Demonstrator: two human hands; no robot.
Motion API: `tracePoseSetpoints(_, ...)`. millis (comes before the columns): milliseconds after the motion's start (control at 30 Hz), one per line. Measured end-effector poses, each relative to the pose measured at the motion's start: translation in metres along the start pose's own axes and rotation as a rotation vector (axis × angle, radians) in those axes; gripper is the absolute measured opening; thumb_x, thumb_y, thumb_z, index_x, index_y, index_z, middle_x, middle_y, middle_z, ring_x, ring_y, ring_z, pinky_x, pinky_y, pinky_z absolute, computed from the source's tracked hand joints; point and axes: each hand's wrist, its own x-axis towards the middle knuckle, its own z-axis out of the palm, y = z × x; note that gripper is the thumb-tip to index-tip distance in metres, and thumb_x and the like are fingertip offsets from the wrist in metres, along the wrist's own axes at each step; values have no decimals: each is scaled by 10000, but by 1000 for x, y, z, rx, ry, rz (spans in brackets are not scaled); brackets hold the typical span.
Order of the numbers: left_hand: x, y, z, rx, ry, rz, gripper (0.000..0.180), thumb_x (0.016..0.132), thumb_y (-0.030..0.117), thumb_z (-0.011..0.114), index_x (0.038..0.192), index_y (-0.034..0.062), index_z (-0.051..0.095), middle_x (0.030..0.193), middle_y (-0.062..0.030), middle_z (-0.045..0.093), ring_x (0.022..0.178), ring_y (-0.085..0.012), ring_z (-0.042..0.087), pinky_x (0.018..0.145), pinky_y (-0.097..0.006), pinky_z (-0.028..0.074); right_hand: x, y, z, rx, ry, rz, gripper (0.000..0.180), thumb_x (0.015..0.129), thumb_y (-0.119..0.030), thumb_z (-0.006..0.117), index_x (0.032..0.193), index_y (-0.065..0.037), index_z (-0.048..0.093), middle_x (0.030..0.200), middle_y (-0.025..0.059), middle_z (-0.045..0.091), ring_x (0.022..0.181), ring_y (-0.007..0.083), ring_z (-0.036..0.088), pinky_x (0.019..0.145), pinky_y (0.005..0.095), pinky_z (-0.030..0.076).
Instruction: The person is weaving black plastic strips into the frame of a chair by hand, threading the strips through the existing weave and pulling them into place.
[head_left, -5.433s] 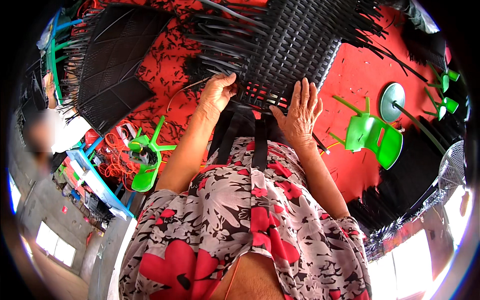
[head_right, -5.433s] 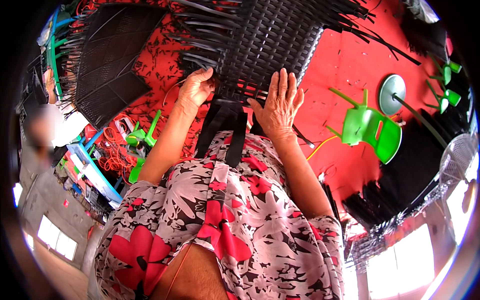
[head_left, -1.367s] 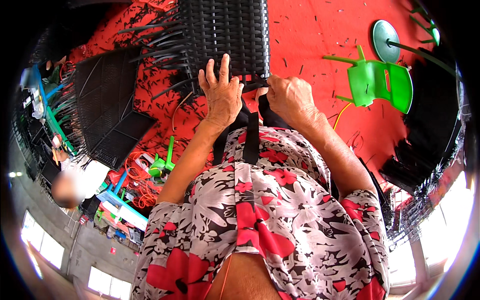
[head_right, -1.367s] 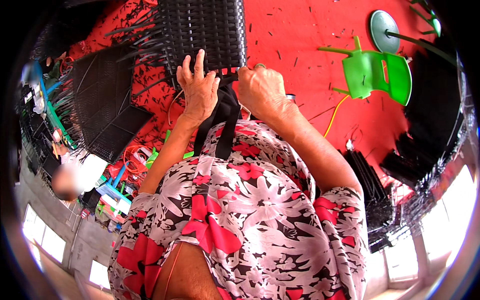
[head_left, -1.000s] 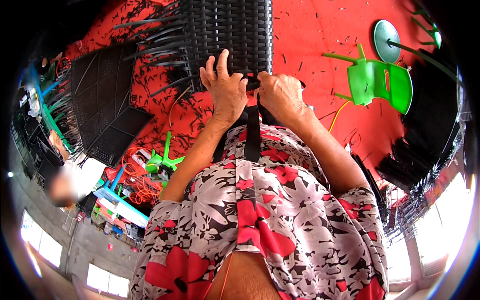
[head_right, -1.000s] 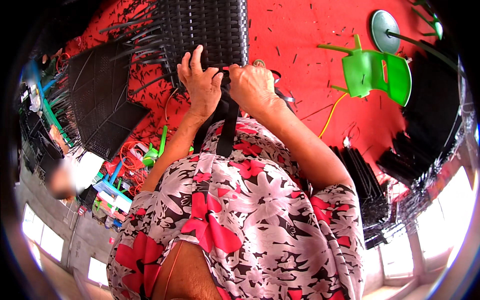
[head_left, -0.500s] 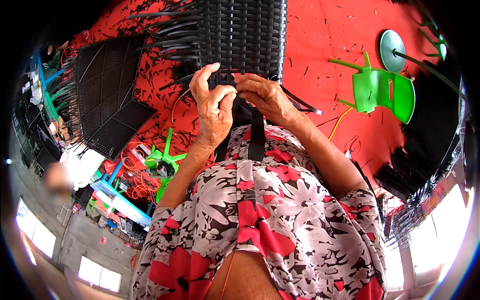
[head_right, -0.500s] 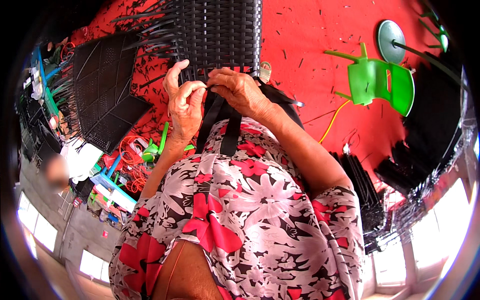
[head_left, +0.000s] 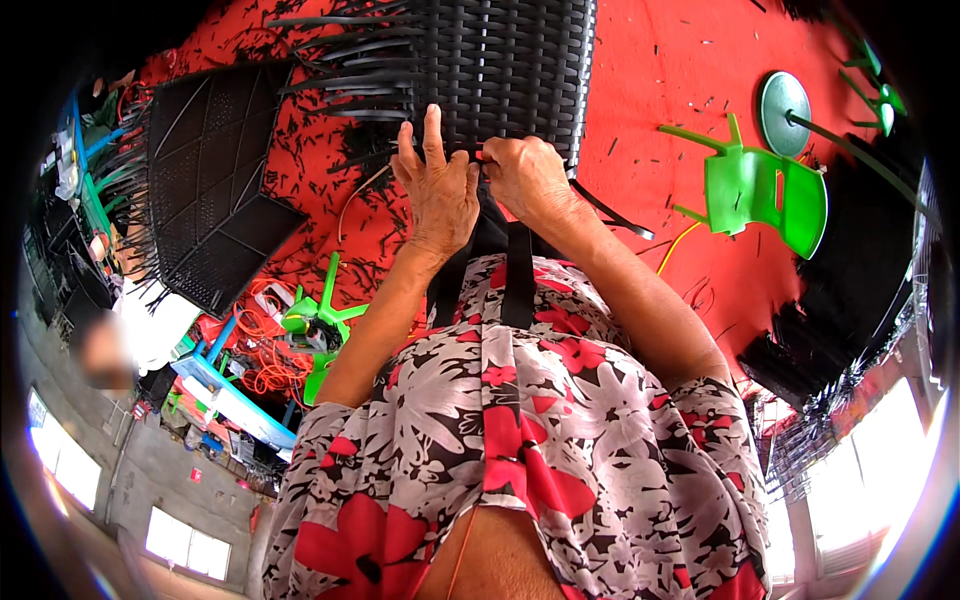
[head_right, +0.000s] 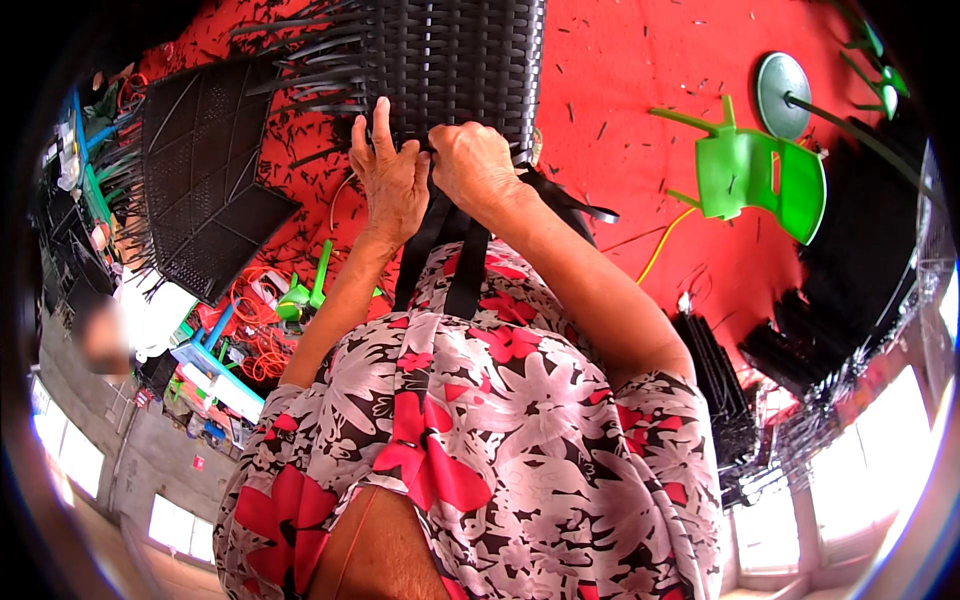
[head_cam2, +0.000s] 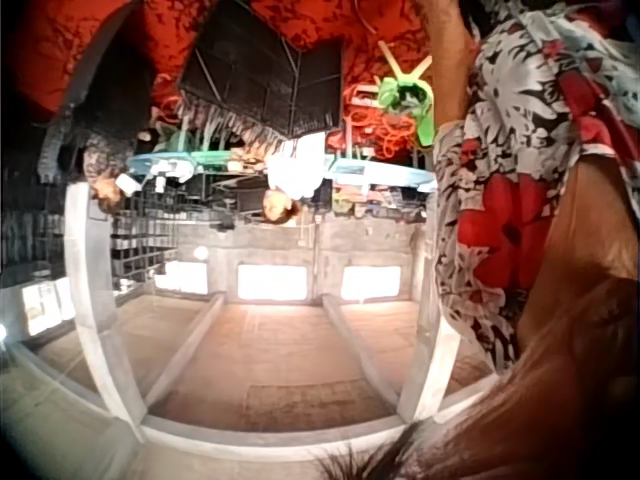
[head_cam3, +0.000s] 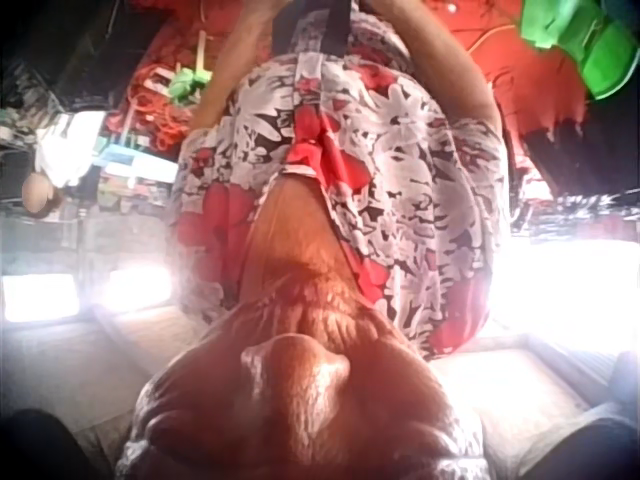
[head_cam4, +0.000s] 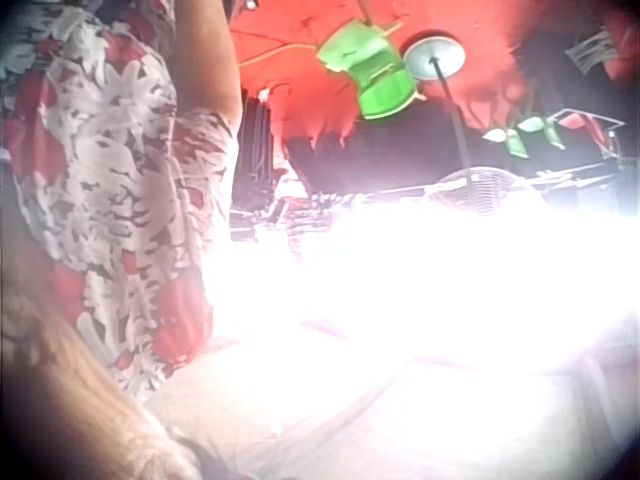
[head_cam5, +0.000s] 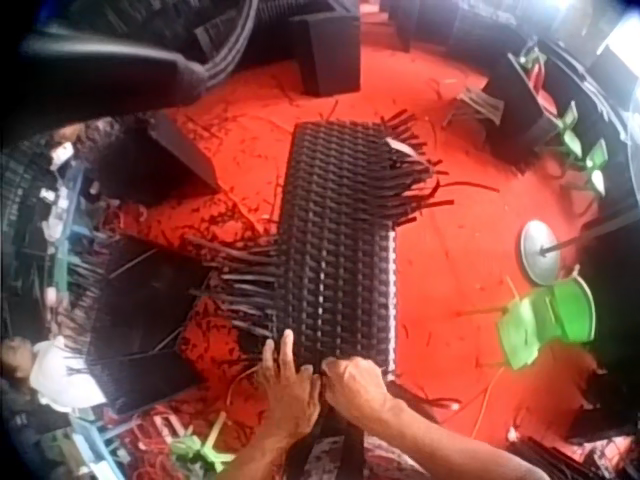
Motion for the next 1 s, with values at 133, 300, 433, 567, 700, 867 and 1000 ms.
tracePoseSetpoints(133,-5,-12,6,-253,176,-31,75,796,58,612,833,3,648,1401,-124,311,1266,-354,261,1010,-437,271,-5,7,11,131,134,-124,67,733,-68,618,789,-31,625,725,156,636,710,342,633,606,428,523)
tracePoseSetpoints(300,-10,4,-44,-198,326,-9,82,745,-9,633,820,18,650,1261,-124,472,1170,-325,397,966,-418,337,-26,-12,-8,194,236,-263,240,778,-35,620,1015,-64,616,1127,130,564,783,324,638,687,392,532)
tracePoseSetpoints(433,-29,3,-48,-402,292,-84,35,776,32,610,811,29,616,1256,-124,435,1173,-328,367,970,-423,317,-20,-9,13,579,31,-306,190,788,-69,637,978,-52,637,1059,131,605,792,316,636,681,364,523)
tracePoseSetpoints(567,-29,-21,-33,-441,278,-172,92,852,98,582,887,25,628,1264,-129,425,1152,-320,383,954,-404,336,-14,-14,5,430,56,-112,143,771,-74,654,900,-12,648,779,147,644,733,310,641,642,344,513)
tracePoseSetpoints(700,-18,-35,-17,-253,243,-93,128,820,77,605,930,19,636,1294,-135,421,1154,-311,397,941,-398,361,-1,-16,3,270,16,31,95,703,-91,643,730,-1,625,707,213,621,682,361,629,638,409,512)
tracePoseSetpoints(867,-17,-34,-11,-381,256,-115,172,773,33,624,944,40,633,1301,-127,397,1149,-317,401,951,-402,362,4,-20,1,55,17,28,109,640,-84,567,696,-3,617,666,228,607,653,397,614,624,442,514)
tracePoseSetpoints(1000,-14,-29,-10,-327,216,-92,208,747,24,637,953,51,632,1297,-130,388,1152,-319,402,956,-402,360,5,-17,2,20,-8,26,115,630,-94,576,682,2,613,659,229,605,645,399,613,617,449,517)
